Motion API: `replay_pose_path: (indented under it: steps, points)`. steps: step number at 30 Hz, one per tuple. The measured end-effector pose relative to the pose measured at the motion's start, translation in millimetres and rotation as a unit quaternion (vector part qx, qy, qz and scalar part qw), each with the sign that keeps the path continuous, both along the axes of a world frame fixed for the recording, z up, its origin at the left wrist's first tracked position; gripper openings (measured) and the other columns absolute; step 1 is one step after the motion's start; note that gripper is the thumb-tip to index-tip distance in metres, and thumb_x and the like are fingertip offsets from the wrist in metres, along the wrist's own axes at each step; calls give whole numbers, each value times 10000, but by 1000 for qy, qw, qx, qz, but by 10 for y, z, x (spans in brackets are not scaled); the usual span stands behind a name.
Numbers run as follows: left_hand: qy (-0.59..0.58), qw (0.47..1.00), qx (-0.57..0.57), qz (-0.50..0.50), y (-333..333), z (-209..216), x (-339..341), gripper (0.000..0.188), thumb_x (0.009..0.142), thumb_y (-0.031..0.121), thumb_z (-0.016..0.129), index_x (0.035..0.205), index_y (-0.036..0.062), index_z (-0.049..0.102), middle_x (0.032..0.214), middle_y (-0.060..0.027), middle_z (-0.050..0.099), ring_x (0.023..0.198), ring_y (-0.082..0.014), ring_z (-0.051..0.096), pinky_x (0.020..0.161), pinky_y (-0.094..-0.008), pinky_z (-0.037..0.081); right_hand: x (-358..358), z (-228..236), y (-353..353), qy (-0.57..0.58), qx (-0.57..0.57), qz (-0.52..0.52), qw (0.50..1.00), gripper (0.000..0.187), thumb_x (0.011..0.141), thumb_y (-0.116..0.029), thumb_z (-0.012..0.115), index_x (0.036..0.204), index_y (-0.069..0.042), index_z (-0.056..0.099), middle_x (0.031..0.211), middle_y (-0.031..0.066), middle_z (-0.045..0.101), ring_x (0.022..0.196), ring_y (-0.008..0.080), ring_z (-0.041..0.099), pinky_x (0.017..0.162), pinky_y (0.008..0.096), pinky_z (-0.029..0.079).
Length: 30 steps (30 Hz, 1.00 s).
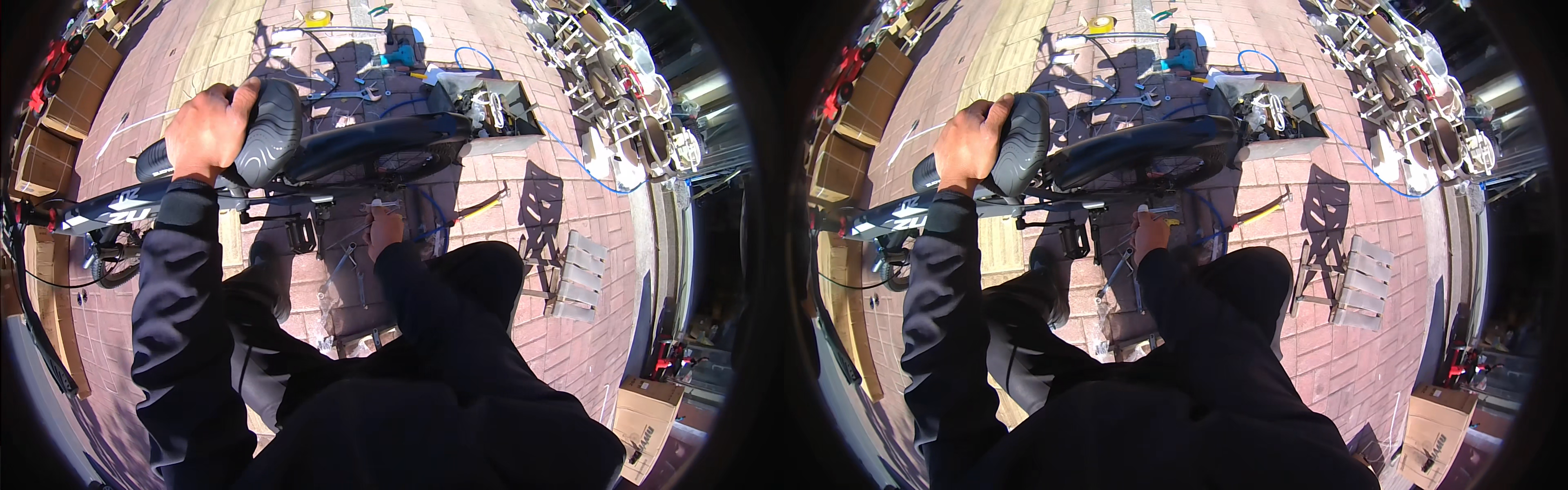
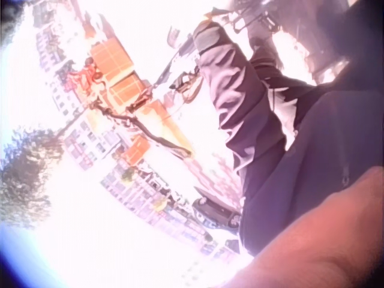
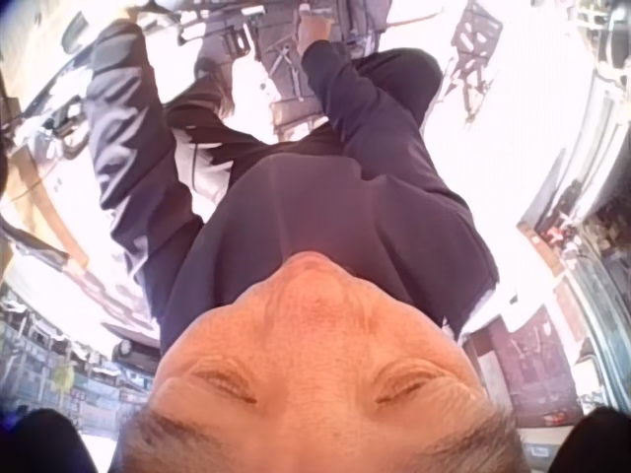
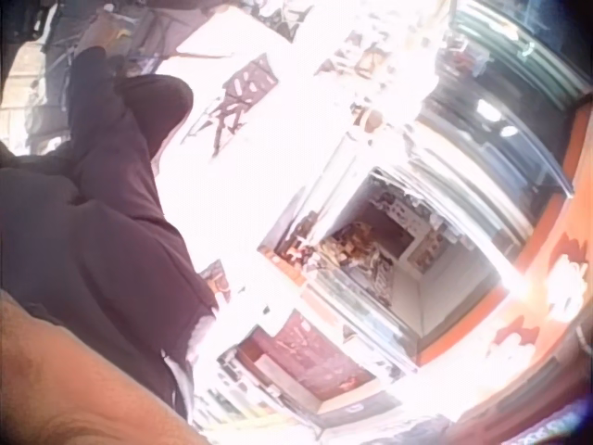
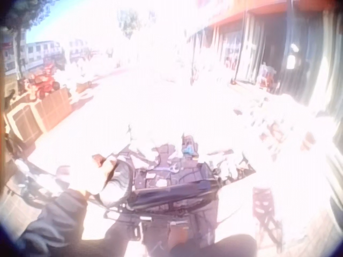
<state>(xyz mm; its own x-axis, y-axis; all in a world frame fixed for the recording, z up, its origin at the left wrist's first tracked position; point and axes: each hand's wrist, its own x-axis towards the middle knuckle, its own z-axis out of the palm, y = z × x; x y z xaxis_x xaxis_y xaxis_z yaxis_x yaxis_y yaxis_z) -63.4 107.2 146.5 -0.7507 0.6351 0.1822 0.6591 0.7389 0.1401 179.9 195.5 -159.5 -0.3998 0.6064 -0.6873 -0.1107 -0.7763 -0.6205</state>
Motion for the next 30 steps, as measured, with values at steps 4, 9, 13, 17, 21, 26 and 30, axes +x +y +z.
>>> replay_pose_path:
  steps: [4, 9, 13, 17, 21, 26, 30]
  points:
    - [8, 999, 22, -43, -53, 5, 21, 657, 992, 625, 401, 1131, 81, 743, 1050, -223, 739, 1021, -415, 696, 887, -499, 537, 103, -291, -190, -130, 79, 170, 974, 220, 998, -222, 632, 862, -50, 612, 774, 93, 641, 548, 208, 598, 426, 336, 426]
    - [-34, 999, 7, 19, -17, 60, 68, 696, 989, 644, 390, 1088, 55, 748, 1063, -230, 739, 1038, -402, 700, 899, -480, 539, 203, -1, 351, -341, 585, 552, 487, 255, 941, -238, 618, 905, 2, 699, 911, 214, 703, 863, 369, 709, 718, 459, 569]
    - [-37, 999, 1, 16, -5, 96, 92, 708, 981, 656, 379, 1104, 67, 751, 1085, -227, 738, 1052, -395, 701, 913, -485, 540, 248, 603, 912, -362, 636, 501, 461, 246, 852, -175, 621, 974, 22, 701, 1000, 246, 718, 991, 398, 701, 854, 495, 554]
    - [-50, 999, -5, 17, 1, 136, 115, 704, 984, 648, 368, 1118, 72, 749, 1095, -222, 738, 1065, -395, 698, 929, -488, 538, 164, 869, 1149, -385, 585, 453, 552, 270, 847, -142, 618, 1051, 32, 645, 1035, 245, 720, 995, 411, 696, 883, 491, 547]
    - [-63, 997, -14, 29, 2, 169, 138, 703, 985, 645, 363, 1126, 74, 748, 1105, -223, 735, 1076, -397, 696, 935, -489, 536, 158, 798, 1238, -343, 588, 442, 585, 288, 853, -121, 599, 1107, 1, 658, 1046, 261, 711, 1016, 430, 679, 897, 485, 541]
    - [-63, 997, -10, 33, 7, 172, 150, 704, 983, 646, 367, 1127, 72, 748, 1111, -231, 731, 1087, -398, 690, 942, -487, 533, 154, 589, 1281, -344, 546, 413, 643, 290, 877, -136, 559, 1097, -43, 725, 1060, 250, 716, 1008, 425, 683, 908, 494, 538]
    - [-56, 998, -7, 22, 6, 169, 145, 699, 983, 641, 378, 1118, 67, 752, 1108, -235, 731, 1085, -399, 689, 939, -487, 533, 109, 473, 1293, -350, 599, 423, 583, 278, 885, -153, 541, 1044, -68, 753, 1038, 239, 724, 977, 422, 693, 906, 496, 541]
